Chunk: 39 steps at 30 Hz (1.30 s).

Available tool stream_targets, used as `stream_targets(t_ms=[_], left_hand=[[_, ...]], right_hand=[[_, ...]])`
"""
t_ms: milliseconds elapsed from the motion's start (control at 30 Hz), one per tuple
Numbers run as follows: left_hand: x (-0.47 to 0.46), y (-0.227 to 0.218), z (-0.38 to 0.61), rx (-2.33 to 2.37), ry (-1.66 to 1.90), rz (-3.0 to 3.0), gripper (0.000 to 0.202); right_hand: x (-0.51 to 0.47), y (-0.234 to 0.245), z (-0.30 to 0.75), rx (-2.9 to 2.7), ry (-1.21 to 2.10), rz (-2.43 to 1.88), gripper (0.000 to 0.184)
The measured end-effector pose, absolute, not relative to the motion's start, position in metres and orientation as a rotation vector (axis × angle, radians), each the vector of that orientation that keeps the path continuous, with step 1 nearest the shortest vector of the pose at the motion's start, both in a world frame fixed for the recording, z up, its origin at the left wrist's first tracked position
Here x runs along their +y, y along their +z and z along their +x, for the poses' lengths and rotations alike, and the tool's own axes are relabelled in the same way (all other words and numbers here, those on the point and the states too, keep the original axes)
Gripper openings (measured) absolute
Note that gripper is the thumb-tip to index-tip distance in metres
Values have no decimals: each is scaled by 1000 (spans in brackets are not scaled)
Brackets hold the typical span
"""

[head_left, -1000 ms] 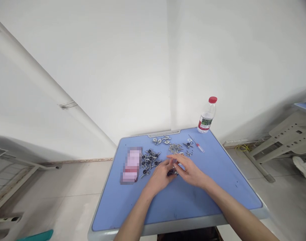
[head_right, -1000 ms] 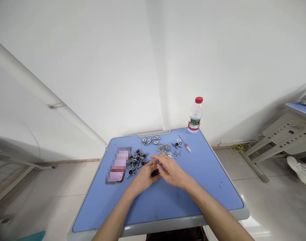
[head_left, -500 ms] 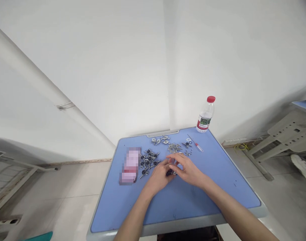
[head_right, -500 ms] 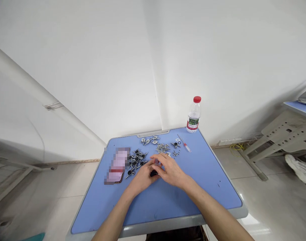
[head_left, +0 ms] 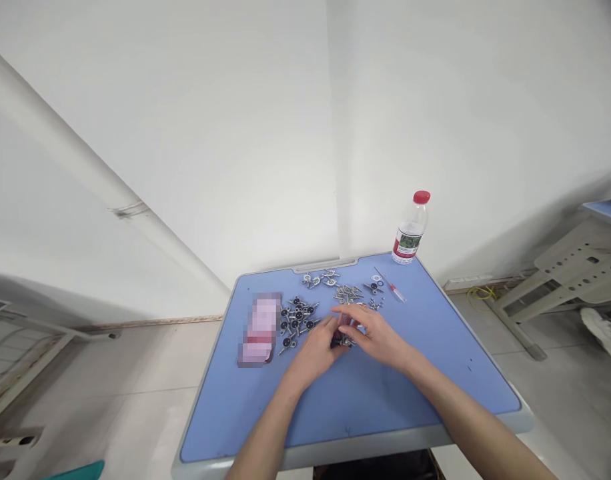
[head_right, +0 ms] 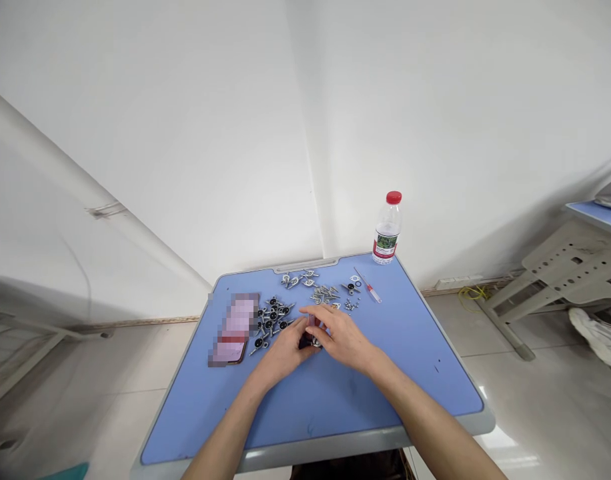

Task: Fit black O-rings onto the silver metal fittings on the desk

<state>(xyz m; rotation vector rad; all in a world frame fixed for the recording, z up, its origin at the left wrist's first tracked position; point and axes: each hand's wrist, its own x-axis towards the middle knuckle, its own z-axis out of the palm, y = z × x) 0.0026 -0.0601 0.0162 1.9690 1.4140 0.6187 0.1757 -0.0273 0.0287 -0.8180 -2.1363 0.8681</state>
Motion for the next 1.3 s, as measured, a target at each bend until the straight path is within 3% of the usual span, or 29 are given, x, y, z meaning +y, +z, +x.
stream_targets(t_ms=[167,567,1300], left_hand=[[-61,18,-2,1408,644,1932,8],[-57,16,-6,1325,681,1917,6],[-56,19,-9,1266,737,1742,2]], right_hand=[[-26,31,175,-2118,853,-858,31],[-27,30,177,-2156,810,-742,39],[-29,28,175,-2075,805,-733,33]])
